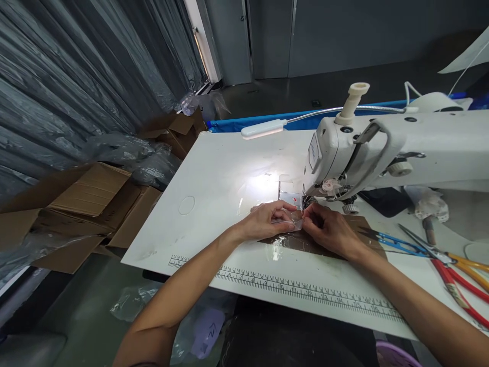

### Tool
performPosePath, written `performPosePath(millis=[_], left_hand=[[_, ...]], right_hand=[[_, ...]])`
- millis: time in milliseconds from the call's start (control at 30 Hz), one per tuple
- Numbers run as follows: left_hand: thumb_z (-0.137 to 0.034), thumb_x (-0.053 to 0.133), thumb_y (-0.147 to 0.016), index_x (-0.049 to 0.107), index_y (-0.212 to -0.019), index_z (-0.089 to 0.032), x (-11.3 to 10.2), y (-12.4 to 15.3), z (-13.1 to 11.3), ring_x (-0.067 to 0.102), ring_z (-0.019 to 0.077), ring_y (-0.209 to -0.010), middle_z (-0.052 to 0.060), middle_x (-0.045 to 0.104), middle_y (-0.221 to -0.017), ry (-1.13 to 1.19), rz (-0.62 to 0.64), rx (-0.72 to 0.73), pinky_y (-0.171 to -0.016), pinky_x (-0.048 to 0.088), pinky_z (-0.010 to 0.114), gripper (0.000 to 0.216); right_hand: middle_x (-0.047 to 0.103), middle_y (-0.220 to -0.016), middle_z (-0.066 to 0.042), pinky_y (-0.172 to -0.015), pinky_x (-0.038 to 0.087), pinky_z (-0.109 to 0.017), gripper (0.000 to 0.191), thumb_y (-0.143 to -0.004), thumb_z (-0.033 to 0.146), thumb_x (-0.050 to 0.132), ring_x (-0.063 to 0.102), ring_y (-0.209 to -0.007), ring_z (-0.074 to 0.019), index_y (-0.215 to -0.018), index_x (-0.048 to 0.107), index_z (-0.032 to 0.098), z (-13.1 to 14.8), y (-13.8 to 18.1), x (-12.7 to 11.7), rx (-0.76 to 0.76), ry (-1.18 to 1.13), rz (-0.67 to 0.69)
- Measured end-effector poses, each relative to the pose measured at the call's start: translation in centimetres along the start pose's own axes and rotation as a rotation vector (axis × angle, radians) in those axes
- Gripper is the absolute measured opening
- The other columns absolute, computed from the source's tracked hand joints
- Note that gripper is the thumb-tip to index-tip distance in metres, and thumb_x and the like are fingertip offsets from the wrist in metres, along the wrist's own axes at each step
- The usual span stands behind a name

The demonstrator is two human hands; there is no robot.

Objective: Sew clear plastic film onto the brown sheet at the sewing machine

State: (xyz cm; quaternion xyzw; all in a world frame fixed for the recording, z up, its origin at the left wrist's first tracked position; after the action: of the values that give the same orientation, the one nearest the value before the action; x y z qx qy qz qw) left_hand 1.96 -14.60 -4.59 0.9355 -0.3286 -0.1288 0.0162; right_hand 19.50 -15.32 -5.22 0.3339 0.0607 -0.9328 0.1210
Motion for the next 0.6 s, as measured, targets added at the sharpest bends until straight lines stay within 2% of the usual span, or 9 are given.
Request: performPosePath(millis=[100, 167, 233, 267, 400, 500, 600], left_hand=[[-0.032, 0.061, -0.088, 0.069, -0.098, -0.017, -0.1, 0.1, -0.1, 0.059, 0.0123, -0.078, 0.003, 0.067, -0.085, -0.118, 0.016, 0.004, -0.071, 0.046, 0.025, 0.02], [-0.036, 0.059, -0.089, 0.07, -0.089, -0.017, -0.3, 0.2, -0.5, 0.056, 0.0111, -0.073, 0.001, 0.065, -0.079, -0.232, 0.011, 0.018, -0.067, 0.044, 0.022, 0.022], [-0.038, 0.057, -0.089, 0.07, -0.085, -0.016, -0.4, 0.5, -1.3, 0.054, 0.0103, -0.069, -0.001, 0.063, -0.073, -0.336, 0.028, 0.053, -0.064, 0.042, 0.02, 0.025], [-0.038, 0.057, -0.089, 0.069, -0.083, -0.016, -0.5, 0.8, -1.8, 0.055, 0.0104, -0.07, -0.001, 0.063, -0.072, -0.377, 0.051, 0.082, -0.064, 0.042, 0.02, 0.026], [-0.028, 0.057, -0.088, 0.067, -0.076, -0.017, -0.7, 2.6, -4.1, 0.058, 0.0124, -0.074, 0.0, 0.066, -0.077, -0.523, 0.138, 0.219, -0.069, 0.042, 0.021, 0.019], [-0.027, 0.054, -0.091, 0.067, -0.077, -0.019, -0.4, 4.0, -5.3, 0.058, 0.0136, -0.076, 0.0, 0.066, -0.077, -0.616, 0.123, 0.236, -0.072, 0.042, 0.024, 0.021], [-0.028, 0.05, -0.095, 0.067, -0.083, -0.019, 1.4, 4.5, -6.1, 0.059, 0.0149, -0.078, 0.002, 0.066, -0.081, -0.659, 0.164, 0.254, -0.073, 0.043, 0.026, 0.022]], right_hand=[[0.048, -0.066, 0.003, -0.053, 0.035, -0.025, 0.008, -0.086, 0.029, 0.049, 0.043, -0.058, -0.013, -0.08, 0.049, 0.023, 0.6, 0.2, 0.4, -0.093, -0.185, 0.067], [0.05, -0.073, 0.001, -0.056, 0.037, -0.025, 0.012, -0.091, 0.03, 0.043, 0.045, -0.063, -0.0132, -0.081, 0.044, 0.023, 1.8, 0.6, 0.9, -0.183, -0.302, 0.09], [0.052, -0.076, 0.0, -0.057, 0.04, -0.026, 0.017, -0.093, 0.032, 0.034, 0.047, -0.063, -0.0128, -0.079, 0.039, 0.024, 3.2, 1.3, 1.2, -0.249, -0.313, 0.095], [0.051, -0.072, 0.001, -0.054, 0.039, -0.025, 0.017, -0.093, 0.032, 0.031, 0.046, -0.059, -0.0124, -0.08, 0.038, 0.024, 3.8, 1.7, 1.1, -0.28, -0.298, 0.099], [0.047, -0.07, 0.003, -0.057, 0.037, -0.025, 0.009, -0.082, 0.02, 0.046, 0.043, -0.061, -0.0129, -0.079, 0.039, 0.024, 4.9, 4.5, -0.6, -0.349, -0.111, 0.087], [0.046, -0.071, 0.004, -0.057, 0.034, -0.025, 0.015, -0.079, 0.011, 0.045, 0.041, -0.061, -0.0128, -0.081, 0.038, 0.024, 3.7, 6.9, -2.4, -0.26, 0.122, 0.087], [0.049, -0.073, 0.003, -0.059, 0.037, -0.025, 0.018, -0.078, 0.007, 0.045, 0.045, -0.064, -0.0131, -0.08, 0.037, 0.024, 2.6, 8.3, -2.9, -0.214, 0.191, 0.076]])
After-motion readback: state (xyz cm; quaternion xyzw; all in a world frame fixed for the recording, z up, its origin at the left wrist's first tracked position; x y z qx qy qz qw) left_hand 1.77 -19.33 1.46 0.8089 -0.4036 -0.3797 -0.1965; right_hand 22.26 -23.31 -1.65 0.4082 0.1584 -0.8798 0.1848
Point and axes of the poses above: each hand's wrist, its own y-axis away from the middle knuckle, its own x-axis out of the palm, z = x × y, the point moved 4 cm from there along -y, towards the middle knuckle
